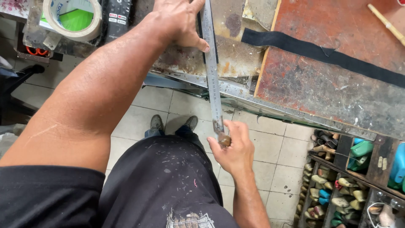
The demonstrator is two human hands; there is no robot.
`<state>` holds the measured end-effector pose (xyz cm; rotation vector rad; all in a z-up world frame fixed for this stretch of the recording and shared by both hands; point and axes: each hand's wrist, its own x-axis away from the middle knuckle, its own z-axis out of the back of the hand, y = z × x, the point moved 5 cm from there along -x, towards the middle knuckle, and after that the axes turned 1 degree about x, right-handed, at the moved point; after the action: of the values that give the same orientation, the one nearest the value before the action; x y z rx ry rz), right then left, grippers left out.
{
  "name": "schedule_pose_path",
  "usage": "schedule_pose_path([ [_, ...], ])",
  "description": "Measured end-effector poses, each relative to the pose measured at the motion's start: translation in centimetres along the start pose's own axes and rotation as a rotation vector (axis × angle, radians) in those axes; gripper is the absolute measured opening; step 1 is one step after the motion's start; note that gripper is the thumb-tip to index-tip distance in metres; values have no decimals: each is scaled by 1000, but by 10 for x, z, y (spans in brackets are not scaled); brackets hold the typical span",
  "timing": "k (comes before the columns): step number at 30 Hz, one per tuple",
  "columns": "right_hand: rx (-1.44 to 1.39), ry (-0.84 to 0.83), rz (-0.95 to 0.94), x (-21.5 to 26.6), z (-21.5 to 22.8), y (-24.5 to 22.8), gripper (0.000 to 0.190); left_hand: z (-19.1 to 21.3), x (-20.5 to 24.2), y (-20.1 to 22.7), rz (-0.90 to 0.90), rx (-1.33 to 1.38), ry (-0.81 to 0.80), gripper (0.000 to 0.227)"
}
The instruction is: The person uses a metal ruler and a utility knife to cut a strip of black fabric on a cluttered workbench. They align the ruler along the fabric and slice through it, then pick up the cut piece.
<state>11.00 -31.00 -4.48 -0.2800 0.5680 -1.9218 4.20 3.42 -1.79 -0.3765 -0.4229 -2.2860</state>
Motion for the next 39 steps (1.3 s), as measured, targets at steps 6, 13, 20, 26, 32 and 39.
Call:
schedule_pose_path([
  [6,-452,147,291,-78,58,-37,27,-10,-28,8,-67,-141,-4,122],
  [13,-870,278,151,-220,28,-40,51,8,-6,10,51,-112,-52,132],
  [20,-969,210,139,-315,-45,-35,24,2,-11,5,47,-28,-28,133],
  [26,-1057,350,32,-341,-69,-22,11,6,-7,3,47,23,-91,133],
  [32,-965,359,92,-345,-75,-23,7,3,-8,2,43,25,-89,135],
  [39,-983,352,144,-343,-75,-26,9,1,-7,1,35,49,-75,131],
])
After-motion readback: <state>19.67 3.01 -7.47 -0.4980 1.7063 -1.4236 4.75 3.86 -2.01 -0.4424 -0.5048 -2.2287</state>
